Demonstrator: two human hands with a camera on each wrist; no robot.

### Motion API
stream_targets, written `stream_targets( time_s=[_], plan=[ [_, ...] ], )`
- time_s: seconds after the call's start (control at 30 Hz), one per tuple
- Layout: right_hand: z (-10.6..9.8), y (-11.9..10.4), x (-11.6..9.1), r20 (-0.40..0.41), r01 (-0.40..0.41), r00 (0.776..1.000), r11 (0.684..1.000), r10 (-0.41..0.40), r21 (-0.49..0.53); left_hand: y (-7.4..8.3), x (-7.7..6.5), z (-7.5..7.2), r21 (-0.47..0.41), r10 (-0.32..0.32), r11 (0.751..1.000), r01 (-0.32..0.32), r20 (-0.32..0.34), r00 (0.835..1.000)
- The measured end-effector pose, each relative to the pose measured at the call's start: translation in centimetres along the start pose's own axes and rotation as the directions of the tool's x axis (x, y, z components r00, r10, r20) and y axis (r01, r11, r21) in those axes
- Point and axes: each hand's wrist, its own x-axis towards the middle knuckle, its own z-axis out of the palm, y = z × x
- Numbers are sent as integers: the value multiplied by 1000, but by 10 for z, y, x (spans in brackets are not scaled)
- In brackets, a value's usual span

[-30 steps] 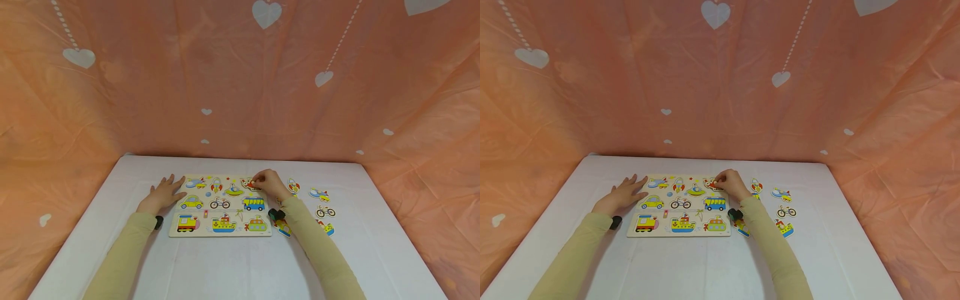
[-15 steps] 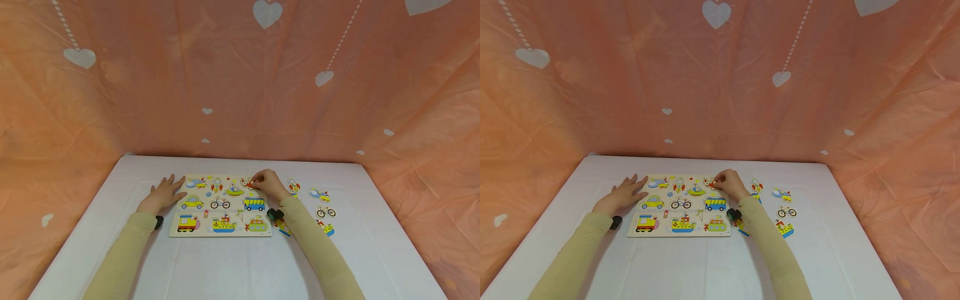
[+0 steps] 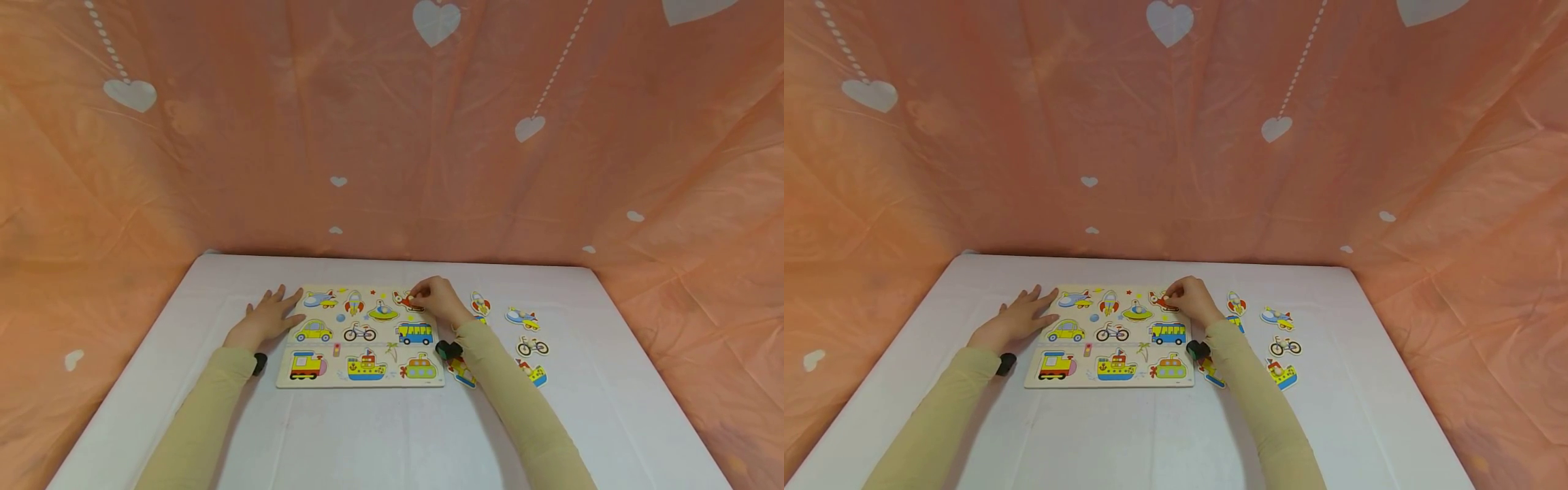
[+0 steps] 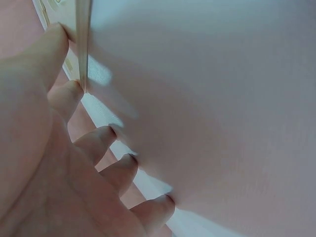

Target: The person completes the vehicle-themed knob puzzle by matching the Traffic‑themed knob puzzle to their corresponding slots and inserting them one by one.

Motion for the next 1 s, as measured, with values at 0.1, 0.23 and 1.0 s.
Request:
stream_targets(
  time_s=[0.1, 0.23, 1.0],
  plan=[
    [0, 0, 0, -2, -5, 1000, 1000, 5, -8, 0, 0, 0, -2, 3, 1000, -3, 3, 1000],
    [0, 0, 0, -3, -5, 1000, 1000, 5, -24, 0, 0, 1, -4, -5, 1000, 5, 8, 1000],
    [-22, 6, -7, 14, 67, 998, 995, -66, -74, -3, 2, 2, -5, -3, 1000, 3, -2, 1000]
  ],
)
